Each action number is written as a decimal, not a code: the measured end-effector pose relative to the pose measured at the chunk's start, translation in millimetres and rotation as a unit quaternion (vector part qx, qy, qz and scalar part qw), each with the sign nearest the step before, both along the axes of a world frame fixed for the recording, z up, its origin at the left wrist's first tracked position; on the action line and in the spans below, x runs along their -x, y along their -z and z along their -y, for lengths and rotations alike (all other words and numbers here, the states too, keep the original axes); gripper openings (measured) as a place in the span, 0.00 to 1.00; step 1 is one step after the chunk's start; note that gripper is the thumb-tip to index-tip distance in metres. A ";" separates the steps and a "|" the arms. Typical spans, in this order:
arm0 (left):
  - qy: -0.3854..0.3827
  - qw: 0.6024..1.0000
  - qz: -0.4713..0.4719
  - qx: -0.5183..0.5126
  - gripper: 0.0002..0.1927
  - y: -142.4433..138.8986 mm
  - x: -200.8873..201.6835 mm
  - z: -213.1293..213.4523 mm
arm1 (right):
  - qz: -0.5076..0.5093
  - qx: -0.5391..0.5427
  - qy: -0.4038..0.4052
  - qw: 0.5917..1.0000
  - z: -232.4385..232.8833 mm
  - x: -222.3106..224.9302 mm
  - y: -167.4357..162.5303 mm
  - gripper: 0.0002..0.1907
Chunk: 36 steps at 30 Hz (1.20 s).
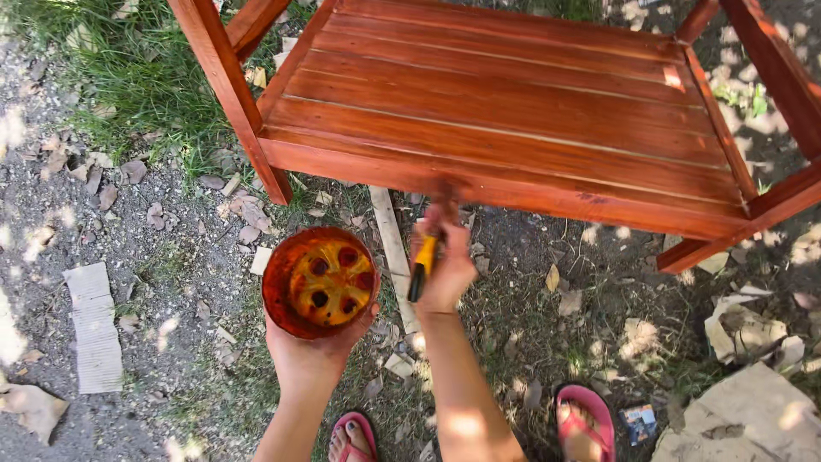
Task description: The person applies red wood stain to a small wooden shelf unit using a brush, holding a stained cup of stain in one hand while brushing the slats, rails and legs. They briefly dip the brush into a stain container, then wipe the stained surfaces with a cloth and continue brushing the remaining edges and legs.
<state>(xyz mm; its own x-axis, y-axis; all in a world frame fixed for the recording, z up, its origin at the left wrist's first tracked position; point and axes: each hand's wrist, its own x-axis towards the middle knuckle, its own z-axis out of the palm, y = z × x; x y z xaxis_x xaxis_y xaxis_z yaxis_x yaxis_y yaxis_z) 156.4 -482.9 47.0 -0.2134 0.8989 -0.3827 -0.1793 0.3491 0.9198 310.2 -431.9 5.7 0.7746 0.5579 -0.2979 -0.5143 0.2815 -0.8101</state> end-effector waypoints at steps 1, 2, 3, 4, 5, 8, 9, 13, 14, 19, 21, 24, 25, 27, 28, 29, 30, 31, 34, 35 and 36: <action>0.021 0.997 -0.071 -0.016 0.49 0.0 1.0 0.9 | 0.290 0.044 -0.033 0.955 3.1 5.7 -2.0 0.17; 0.043 0.991 -0.123 -0.027 0.49 0.0 0.7 3.2 | 0.555 0.083 -0.070 0.825 7.0 8.5 -2.6 0.18; 0.061 0.982 -0.172 -0.041 0.49 -0.6 -2.8 6.4 | 0.538 0.067 -0.111 0.833 12.1 5.8 -1.6 0.19; 0.078 0.971 -0.220 -0.057 0.48 -0.9 -8.7 9.3 | 0.522 0.048 -0.152 0.838 18.3 -1.9 0.9 0.19; 0.078 0.967 -0.232 -0.064 0.49 -0.6 -16.7 11.4 | 0.504 0.030 -0.194 0.841 24.0 -13.2 5.7 0.19; 0.076 0.978 -0.181 -0.064 0.48 -3.2 -46.3 23.8 | 0.497 0.163 -0.219 0.824 31.2 -68.6 28.7 0.19; 0.070 0.991 -0.099 -0.059 0.47 -2.5 -58.7 27.4 | 0.307 0.064 -0.251 0.916 38.0 -91.9 36.2 0.20; -0.091 0.937 0.326 0.089 0.37 3.5 -111.5 42.4 | -0.190 -0.084 -0.214 0.955 76.7 -193.6 44.7 0.23; -0.095 0.925 0.352 0.106 0.36 8.5 -125.2 40.2 | -0.230 -0.058 -0.195 0.952 82.9 -216.1 44.1 0.24; 0.129 0.984 0.061 -0.109 0.39 24.2 -180.9 64.8 | 0.580 0.103 -0.134 0.797 145.0 -293.2 40.5 0.26; -0.052 0.957 0.263 0.108 0.31 30.4 -203.3 64.6 | 0.552 0.077 -0.127 0.820 165.3 -323.2 41.1 0.25; -0.149 0.874 0.404 0.226 0.32 31.0 -227.6 69.3 | 0.446 0.073 -0.117 0.884 195.0 -351.8 41.4 0.23; -0.151 0.858 0.435 0.228 0.34 31.0 -234.6 70.5 | 0.436 0.093 -0.086 0.891 204.4 -357.5 40.0 0.22; -0.008 0.856 0.512 0.076 0.32 24.9 -240.6 78.0 | 0.414 0.107 -0.039 0.903 217.8 -363.5 35.0 0.22; 0.063 0.839 0.541 0.000 0.32 24.0 -245.5 80.7 | 0.397 0.112 -0.026 0.910 224.5 -359.2 32.0 0.22; 0.075 0.929 0.362 -0.022 0.36 26.0 -251.2 81.2 | 0.379 0.120 -0.014 0.918 227.0 -353.9 31.6 0.23; 0.084 0.982 0.166 -0.041 0.41 24.1 -251.7 81.5 | 0.413 0.174 -0.020 0.894 226.2 -348.8 29.5 0.23; 0.088 0.994 -0.038 -0.058 0.46 23.3 -253.2 83.6 | 0.445 0.229 -0.029 0.866 224.9 -342.0 28.2 0.24; -0.170 0.880 0.386 0.219 0.31 20.4 -238.0 68.5 | 0.435 0.180 0.000 0.882 194.9 -308.3 35.3 0.24; -0.093 0.957 0.250 0.116 0.33 18.5 -230.5 66.7 | 0.410 0.129 0.019 0.903 182.1 -293.4 39.2 0.25; -0.009 0.994 0.104 0.009 0.36 14.6 -220.7 68.1 | 0.365 0.115 0.024 0.924 172.4 -278.2 40.4 0.25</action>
<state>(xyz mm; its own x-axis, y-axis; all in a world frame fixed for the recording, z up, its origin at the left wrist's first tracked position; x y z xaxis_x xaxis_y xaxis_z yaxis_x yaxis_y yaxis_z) 377.0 -551.0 32.5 -0.1435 0.8885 -0.4360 -0.3721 0.3598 0.8556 588.4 -604.4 -34.7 0.8380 0.5052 0.2062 0.2006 0.0662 -0.9774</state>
